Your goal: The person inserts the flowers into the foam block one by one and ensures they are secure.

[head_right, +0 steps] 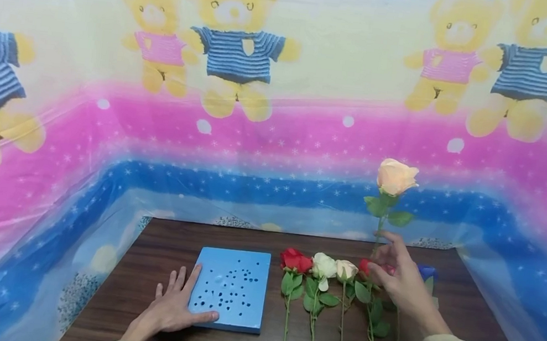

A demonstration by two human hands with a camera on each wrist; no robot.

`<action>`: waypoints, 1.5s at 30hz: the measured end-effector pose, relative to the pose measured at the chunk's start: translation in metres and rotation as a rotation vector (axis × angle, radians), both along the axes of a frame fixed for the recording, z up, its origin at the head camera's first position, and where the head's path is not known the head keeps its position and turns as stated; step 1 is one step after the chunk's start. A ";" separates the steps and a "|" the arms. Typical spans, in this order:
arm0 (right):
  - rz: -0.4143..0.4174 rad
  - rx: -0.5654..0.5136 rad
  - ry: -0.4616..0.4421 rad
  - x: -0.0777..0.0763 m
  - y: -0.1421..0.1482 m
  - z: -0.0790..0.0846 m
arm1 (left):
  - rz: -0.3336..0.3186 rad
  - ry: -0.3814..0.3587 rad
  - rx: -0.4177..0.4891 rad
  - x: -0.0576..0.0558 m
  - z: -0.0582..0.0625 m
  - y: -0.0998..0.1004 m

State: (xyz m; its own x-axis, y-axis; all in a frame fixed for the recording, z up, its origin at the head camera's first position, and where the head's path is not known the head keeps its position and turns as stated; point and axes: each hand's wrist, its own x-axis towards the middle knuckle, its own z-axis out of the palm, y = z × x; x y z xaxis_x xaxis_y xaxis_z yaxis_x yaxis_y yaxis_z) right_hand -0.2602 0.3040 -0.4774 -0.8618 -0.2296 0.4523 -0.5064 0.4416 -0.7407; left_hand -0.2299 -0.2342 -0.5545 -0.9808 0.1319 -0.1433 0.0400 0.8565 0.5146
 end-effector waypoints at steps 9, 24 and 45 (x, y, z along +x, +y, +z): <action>0.067 -0.034 -0.021 -0.012 -0.032 0.006 | 0.002 -0.015 0.006 -0.001 -0.002 -0.001; 0.190 -0.111 -0.059 -0.038 -0.081 0.005 | 0.006 -0.015 0.015 0.000 -0.003 -0.003; 0.273 -0.123 -0.099 -0.048 -0.148 0.013 | 0.005 -0.013 0.020 -0.001 -0.003 -0.005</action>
State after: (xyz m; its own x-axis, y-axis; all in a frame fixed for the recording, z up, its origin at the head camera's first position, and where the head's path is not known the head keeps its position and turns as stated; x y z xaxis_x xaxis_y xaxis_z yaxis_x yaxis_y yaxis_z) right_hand -0.3081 0.1560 -0.4647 -0.8169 -0.4077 0.4080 -0.5167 0.2030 -0.8317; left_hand -0.2305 -0.2388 -0.5573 -0.9795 0.1304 -0.1536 0.0292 0.8460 0.5323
